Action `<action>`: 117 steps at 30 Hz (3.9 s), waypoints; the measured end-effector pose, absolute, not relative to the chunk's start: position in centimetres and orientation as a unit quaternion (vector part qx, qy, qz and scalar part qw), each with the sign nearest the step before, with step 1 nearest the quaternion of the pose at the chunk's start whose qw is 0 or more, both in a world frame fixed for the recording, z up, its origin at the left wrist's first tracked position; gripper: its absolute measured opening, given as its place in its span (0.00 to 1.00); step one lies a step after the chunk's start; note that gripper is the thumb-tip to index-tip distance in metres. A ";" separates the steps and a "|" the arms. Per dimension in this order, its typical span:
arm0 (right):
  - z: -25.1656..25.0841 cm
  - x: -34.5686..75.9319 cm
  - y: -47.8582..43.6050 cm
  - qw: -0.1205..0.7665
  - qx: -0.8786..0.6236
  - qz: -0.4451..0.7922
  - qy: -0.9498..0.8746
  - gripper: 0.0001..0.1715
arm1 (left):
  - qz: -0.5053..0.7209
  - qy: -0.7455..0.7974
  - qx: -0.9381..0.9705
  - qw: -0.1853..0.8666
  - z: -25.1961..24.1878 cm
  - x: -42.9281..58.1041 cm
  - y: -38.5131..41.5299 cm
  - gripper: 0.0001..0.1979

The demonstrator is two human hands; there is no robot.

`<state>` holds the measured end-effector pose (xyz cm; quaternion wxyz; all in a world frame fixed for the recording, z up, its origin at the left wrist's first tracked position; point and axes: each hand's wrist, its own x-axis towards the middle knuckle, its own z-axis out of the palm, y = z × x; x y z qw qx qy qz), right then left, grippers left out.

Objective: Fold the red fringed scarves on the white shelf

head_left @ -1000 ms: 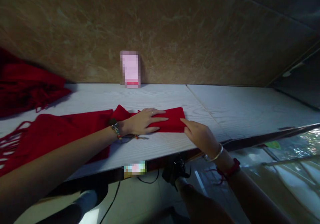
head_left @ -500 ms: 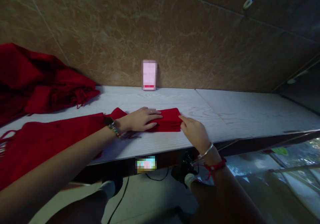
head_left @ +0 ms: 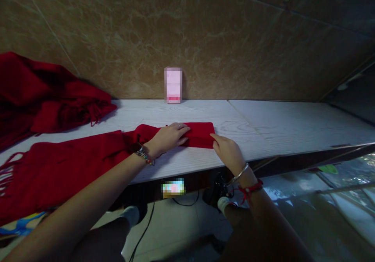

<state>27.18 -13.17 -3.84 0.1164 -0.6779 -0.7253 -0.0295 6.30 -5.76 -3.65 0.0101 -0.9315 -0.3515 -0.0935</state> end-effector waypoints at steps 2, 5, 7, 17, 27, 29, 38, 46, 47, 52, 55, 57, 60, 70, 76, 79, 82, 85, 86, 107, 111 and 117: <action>-3.9 27.3 -13.2 0.112 -0.678 -0.037 -0.725 0.25 | -0.098 -0.367 -0.925 0.013 -3.8 6.7 -6.2 0.22; -3.9 27.3 -13.1 0.104 -0.678 -0.043 -0.727 0.25 | -0.123 -0.404 -0.907 -0.008 -4.1 6.6 -6.5 0.23; -3.9 27.3 -13.1 0.094 -0.680 -0.044 -0.726 0.25 | -0.132 -0.407 -0.904 -0.027 -4.5 6.1 -6.3 0.25; -3.2 27.3 -13.3 0.106 -0.654 -0.040 -0.748 0.22 | -0.032 -0.349 -0.932 -0.092 -4.8 4.0 -4.7 0.29; -4.8 24.7 -9.4 0.192 -0.621 -0.054 -0.758 0.25 | -0.047 -0.380 -0.920 -0.087 -4.2 6.0 -5.2 0.35; -5.5 25.2 -8.6 0.171 -0.608 -0.036 -0.775 0.26 | -0.055 -0.384 -0.919 -0.073 -4.8 6.3 -5.5 0.35; -6.5 28.3 -7.8 0.194 -0.625 0.033 -0.755 0.29 | -0.102 -0.400 -0.906 -0.090 -5.9 5.9 -5.6 0.35; -5.5 26.6 -9.0 0.269 -0.649 -0.028 -0.711 0.30 | -0.117 -0.483 -0.860 -0.116 -5.2 7.5 -4.9 0.25; -5.3 26.1 -9.4 0.266 -0.642 -0.041 -0.718 0.29 | -0.114 -0.488 -0.859 -0.109 -5.1 8.0 -5.2 0.25; -5.2 25.1 -10.7 0.161 -0.643 -0.052 -0.747 0.27 | -0.113 -0.473 -0.868 -0.102 -5.1 9.9 -7.3 0.26; -5.2 25.9 -11.1 0.113 -0.646 -0.053 -0.753 0.28 | -0.114 -0.467 -0.870 -0.107 -5.2 9.9 -7.7 0.26; -5.1 26.5 -11.2 0.104 -0.648 -0.047 -0.753 0.28 | -0.119 -0.451 -0.877 -0.115 -5.4 9.5 -7.7 0.27; -4.9 27.6 -11.1 0.098 -0.660 -0.017 -0.744 0.29 | -0.113 -0.428 -0.888 -0.124 -5.6 9.0 -7.5 0.28; -6.5 32.3 -9.9 0.212 -0.707 0.012 -0.675 0.28 | -0.106 -0.440 -0.887 -0.087 -5.7 8.6 -7.9 0.28; -5.9 30.6 -10.3 0.322 -0.676 -0.021 -0.662 0.26 | -0.142 -0.342 -0.928 -0.030 -5.8 8.5 -8.1 0.25; -5.9 30.3 -10.0 0.333 -0.690 0.029 -0.642 0.24 | -0.137 -0.321 -0.935 -0.058 -6.1 8.3 -7.8 0.26; -6.0 30.7 -9.6 0.358 -0.698 0.073 -0.615 0.22 | -0.140 -0.317 -0.935 -0.072 -6.3 8.2 -7.5 0.26; -6.1 31.2 -9.3 0.393 -0.700 0.105 -0.587 0.21 | -0.147 -0.312 -0.935 -0.079 -6.5 8.1 -7.4 0.27; -6.1 31.3 -9.3 0.402 -0.700 0.118 -0.579 0.21 | -0.150 -0.312 -0.935 -0.080 -6.5 8.1 -7.4 0.27; -5.1 28.5 -9.9 0.266 -0.653 -0.044 -0.708 0.23 | -0.156 -0.315 -0.933 -0.074 -6.5 8.2 -7.5 0.27; -6.0 29.1 -9.2 0.222 -0.647 -0.009 -0.729 0.24 | -0.154 -0.316 -0.933 -0.071 -6.7 8.2 -7.5 0.27; -5.9 30.5 -9.1 0.227 -0.659 0.002 -0.717 0.26 | -0.144 -0.323 -0.933 -0.070 -6.5 8.3 -7.5 0.26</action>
